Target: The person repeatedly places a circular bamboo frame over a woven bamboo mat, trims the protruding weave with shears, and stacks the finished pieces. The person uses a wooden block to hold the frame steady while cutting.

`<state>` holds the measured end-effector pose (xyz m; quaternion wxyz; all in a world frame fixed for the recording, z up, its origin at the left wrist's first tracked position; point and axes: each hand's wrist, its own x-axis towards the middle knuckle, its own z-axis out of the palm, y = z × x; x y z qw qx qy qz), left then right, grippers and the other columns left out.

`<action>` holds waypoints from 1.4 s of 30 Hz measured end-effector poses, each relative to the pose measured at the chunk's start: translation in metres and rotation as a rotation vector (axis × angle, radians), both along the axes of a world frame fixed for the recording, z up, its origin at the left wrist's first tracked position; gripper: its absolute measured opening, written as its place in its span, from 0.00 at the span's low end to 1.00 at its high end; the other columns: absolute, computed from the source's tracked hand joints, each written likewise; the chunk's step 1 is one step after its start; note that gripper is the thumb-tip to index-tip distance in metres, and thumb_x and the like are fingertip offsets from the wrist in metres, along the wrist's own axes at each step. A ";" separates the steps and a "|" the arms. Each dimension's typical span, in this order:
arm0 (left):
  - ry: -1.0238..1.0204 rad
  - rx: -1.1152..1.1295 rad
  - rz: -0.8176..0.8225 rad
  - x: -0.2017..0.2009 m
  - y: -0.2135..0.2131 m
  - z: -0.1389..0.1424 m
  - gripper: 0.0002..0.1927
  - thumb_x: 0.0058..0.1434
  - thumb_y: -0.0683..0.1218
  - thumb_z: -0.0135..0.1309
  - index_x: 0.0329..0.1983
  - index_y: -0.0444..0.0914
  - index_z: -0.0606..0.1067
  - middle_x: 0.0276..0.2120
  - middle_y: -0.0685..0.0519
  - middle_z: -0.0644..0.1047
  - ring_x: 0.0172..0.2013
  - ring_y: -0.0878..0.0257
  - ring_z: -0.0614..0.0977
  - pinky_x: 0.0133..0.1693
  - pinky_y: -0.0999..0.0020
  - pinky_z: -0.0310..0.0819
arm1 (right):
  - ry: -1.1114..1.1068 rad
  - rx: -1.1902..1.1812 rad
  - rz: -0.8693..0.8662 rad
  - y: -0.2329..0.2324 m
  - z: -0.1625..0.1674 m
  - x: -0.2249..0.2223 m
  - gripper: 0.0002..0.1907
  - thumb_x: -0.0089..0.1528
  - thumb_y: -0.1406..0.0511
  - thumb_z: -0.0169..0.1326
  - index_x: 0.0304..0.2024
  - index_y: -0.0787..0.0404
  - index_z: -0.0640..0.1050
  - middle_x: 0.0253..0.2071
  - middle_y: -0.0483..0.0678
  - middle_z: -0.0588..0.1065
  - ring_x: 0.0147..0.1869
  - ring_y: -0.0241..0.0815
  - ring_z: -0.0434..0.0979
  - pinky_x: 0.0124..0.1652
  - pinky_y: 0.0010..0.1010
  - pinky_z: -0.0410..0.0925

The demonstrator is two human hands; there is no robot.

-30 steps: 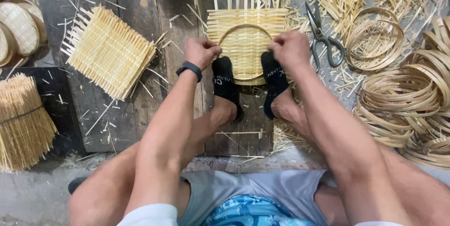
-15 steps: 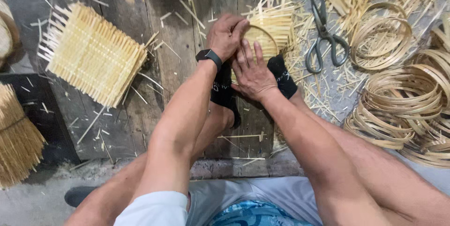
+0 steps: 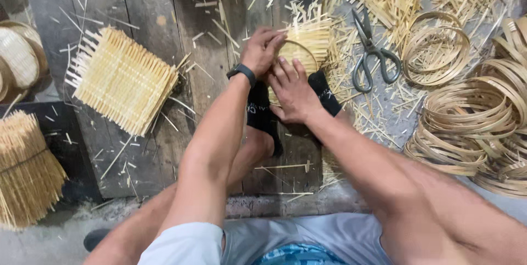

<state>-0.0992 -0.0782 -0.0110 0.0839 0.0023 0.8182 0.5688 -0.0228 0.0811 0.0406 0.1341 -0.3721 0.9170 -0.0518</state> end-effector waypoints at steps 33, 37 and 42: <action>0.699 -0.744 -0.714 0.115 0.022 0.080 0.11 0.51 0.43 0.57 0.38 0.42 0.78 0.39 0.50 0.76 0.42 0.53 0.79 0.47 0.55 0.70 | -0.446 0.188 -0.615 0.266 0.051 -0.020 0.20 0.68 0.52 0.51 0.48 0.59 0.82 0.43 0.58 0.81 0.46 0.56 0.82 0.49 0.47 0.74; 1.095 -0.735 -0.644 0.123 0.027 0.115 0.11 0.50 0.48 0.55 0.38 0.44 0.77 0.41 0.54 0.75 0.46 0.58 0.78 0.52 0.60 0.70 | -0.202 -0.069 -0.675 0.256 -0.054 0.009 0.24 0.61 0.52 0.61 0.51 0.63 0.80 0.51 0.62 0.79 0.55 0.62 0.78 0.54 0.50 0.70; 1.380 -0.757 -0.885 0.089 0.072 0.194 0.07 0.60 0.49 0.53 0.38 0.42 0.75 0.36 0.56 0.72 0.42 0.59 0.75 0.49 0.66 0.67 | -0.001 0.006 -0.821 0.246 -0.114 0.014 0.38 0.53 0.55 0.70 0.54 0.77 0.73 0.52 0.72 0.73 0.56 0.68 0.74 0.54 0.50 0.68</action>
